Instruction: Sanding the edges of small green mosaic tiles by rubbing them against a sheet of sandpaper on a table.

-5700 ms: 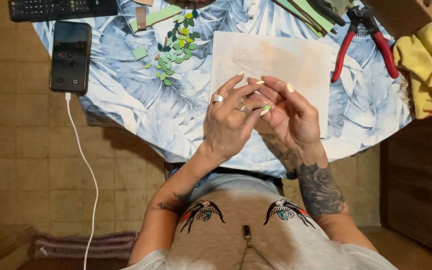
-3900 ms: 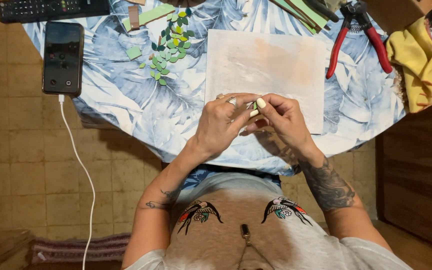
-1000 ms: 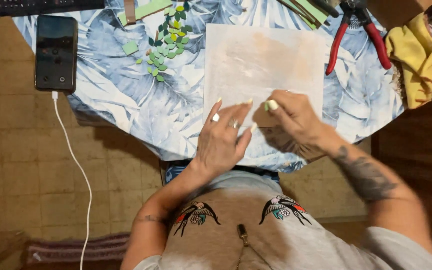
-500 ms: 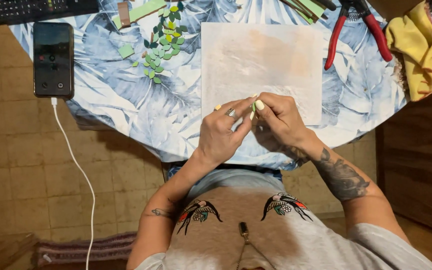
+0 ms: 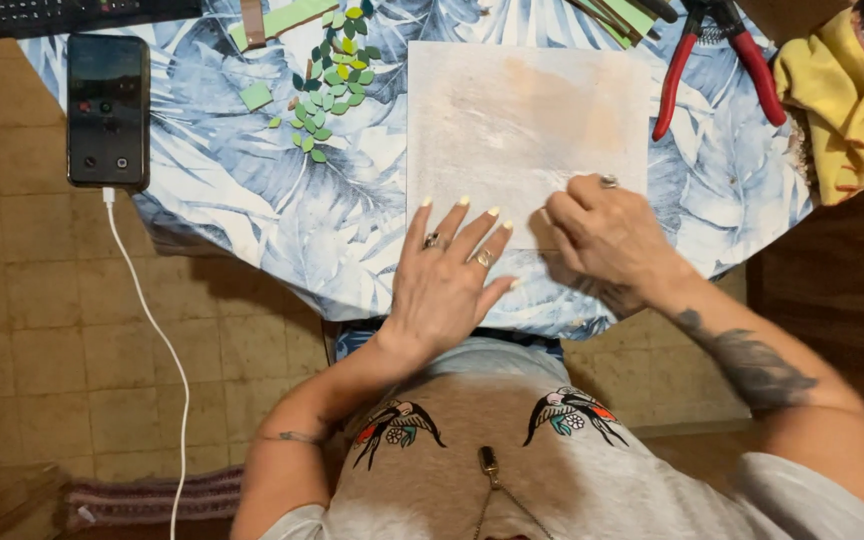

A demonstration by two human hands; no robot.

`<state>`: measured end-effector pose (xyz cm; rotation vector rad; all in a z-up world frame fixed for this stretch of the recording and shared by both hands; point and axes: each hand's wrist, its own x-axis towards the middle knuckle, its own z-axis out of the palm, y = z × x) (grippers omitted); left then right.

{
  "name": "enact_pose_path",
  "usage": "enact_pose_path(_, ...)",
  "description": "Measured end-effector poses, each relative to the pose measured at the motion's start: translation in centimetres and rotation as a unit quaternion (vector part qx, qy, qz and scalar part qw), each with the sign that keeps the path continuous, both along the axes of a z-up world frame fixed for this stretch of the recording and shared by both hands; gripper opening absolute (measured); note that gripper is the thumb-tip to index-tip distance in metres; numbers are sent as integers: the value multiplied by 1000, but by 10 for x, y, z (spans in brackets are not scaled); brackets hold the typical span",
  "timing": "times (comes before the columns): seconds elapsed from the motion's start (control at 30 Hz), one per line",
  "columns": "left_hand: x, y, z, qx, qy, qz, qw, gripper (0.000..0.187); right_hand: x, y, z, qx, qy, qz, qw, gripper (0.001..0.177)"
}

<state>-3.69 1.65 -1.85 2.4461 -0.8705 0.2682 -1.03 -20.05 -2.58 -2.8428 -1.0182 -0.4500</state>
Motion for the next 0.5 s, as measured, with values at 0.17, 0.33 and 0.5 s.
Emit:
enact_pose_path(0.17, -5, 12, 5, 75, 61, -25, 995, 56, 6, 4, -6, -52, -71, 45, 995, 10)
enact_pose_path(0.33, -4, 14, -8, 118, 81, -43, 989, 64, 53, 58, -4, -6, -79, 82, 993, 16)
enact_pose_path(0.5, -3, 17, -6, 149, 7, -38, 988, 64, 119, 95, -16, -60, -93, 54, 992, 21)
